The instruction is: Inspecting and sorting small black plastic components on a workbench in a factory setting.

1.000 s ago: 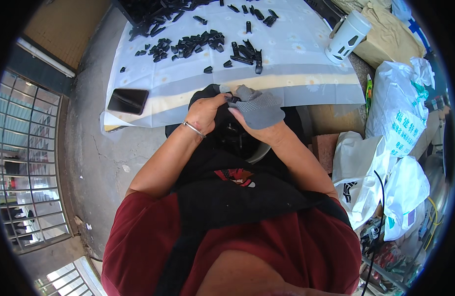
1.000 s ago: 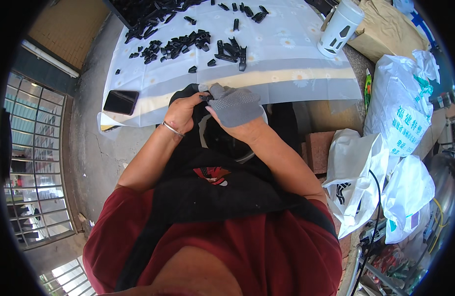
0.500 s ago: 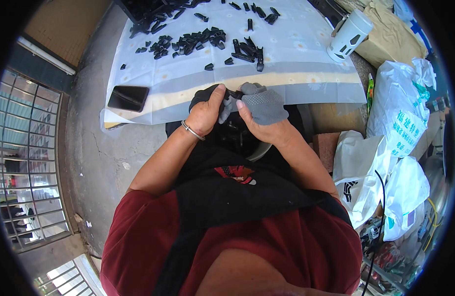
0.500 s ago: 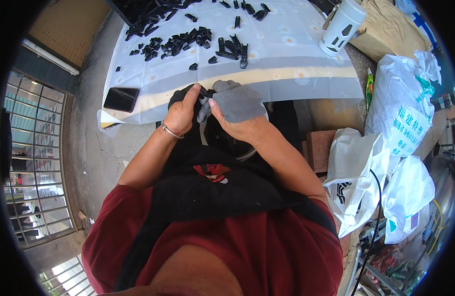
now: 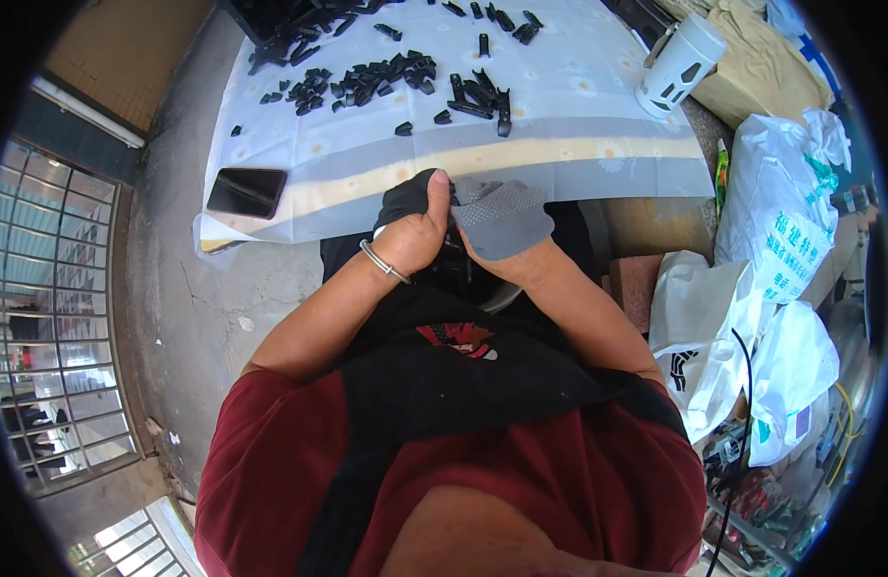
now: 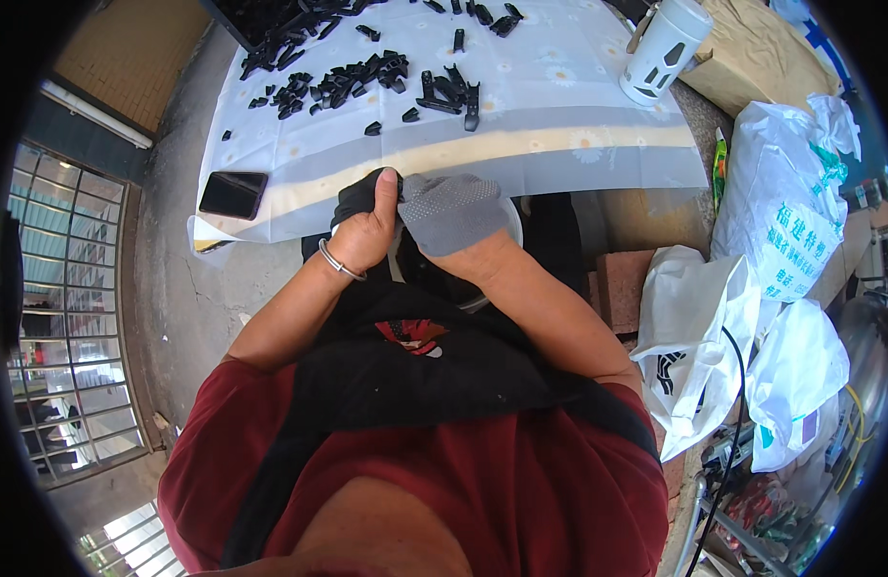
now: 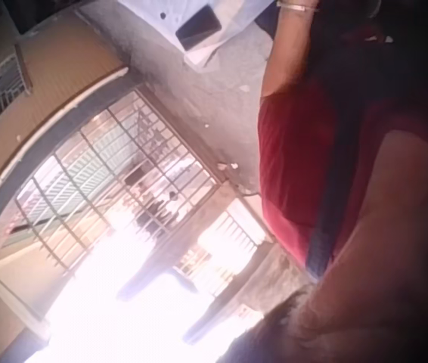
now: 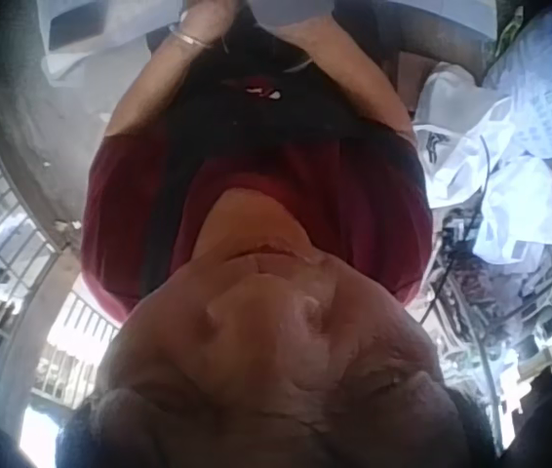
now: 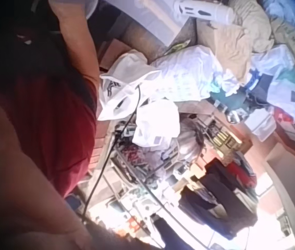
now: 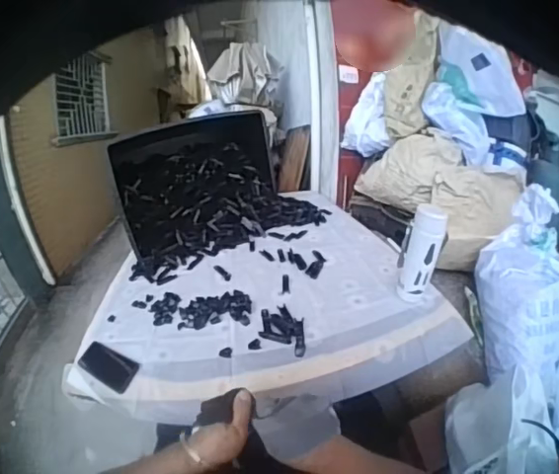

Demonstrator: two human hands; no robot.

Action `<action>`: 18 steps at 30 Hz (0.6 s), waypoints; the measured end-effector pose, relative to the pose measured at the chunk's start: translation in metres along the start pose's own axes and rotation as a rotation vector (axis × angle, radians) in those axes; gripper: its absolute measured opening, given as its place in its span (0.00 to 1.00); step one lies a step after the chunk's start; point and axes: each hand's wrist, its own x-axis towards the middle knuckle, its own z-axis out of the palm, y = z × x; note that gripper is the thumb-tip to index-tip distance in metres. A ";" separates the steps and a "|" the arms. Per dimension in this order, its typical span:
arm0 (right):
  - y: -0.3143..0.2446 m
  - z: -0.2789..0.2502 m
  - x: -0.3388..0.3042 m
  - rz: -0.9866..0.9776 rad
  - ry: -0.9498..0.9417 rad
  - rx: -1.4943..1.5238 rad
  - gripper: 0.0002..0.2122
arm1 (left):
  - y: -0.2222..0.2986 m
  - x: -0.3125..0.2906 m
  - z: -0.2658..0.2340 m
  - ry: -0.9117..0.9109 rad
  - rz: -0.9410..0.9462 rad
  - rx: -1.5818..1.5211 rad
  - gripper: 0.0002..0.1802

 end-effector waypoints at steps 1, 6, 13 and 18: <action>0.000 0.002 -0.001 0.002 0.001 0.000 0.09 | -0.001 -0.002 0.000 -0.002 0.001 0.000 0.19; 0.007 0.001 -0.005 0.004 -0.047 0.294 0.12 | -0.001 0.010 -0.022 -0.270 0.003 0.171 0.21; 0.083 -0.011 0.045 0.259 -0.197 -0.235 0.11 | -0.059 0.059 -0.029 0.107 0.065 0.592 0.16; 0.137 0.037 0.053 0.111 0.090 -0.221 0.13 | -0.055 0.081 -0.018 -0.168 0.032 0.765 0.17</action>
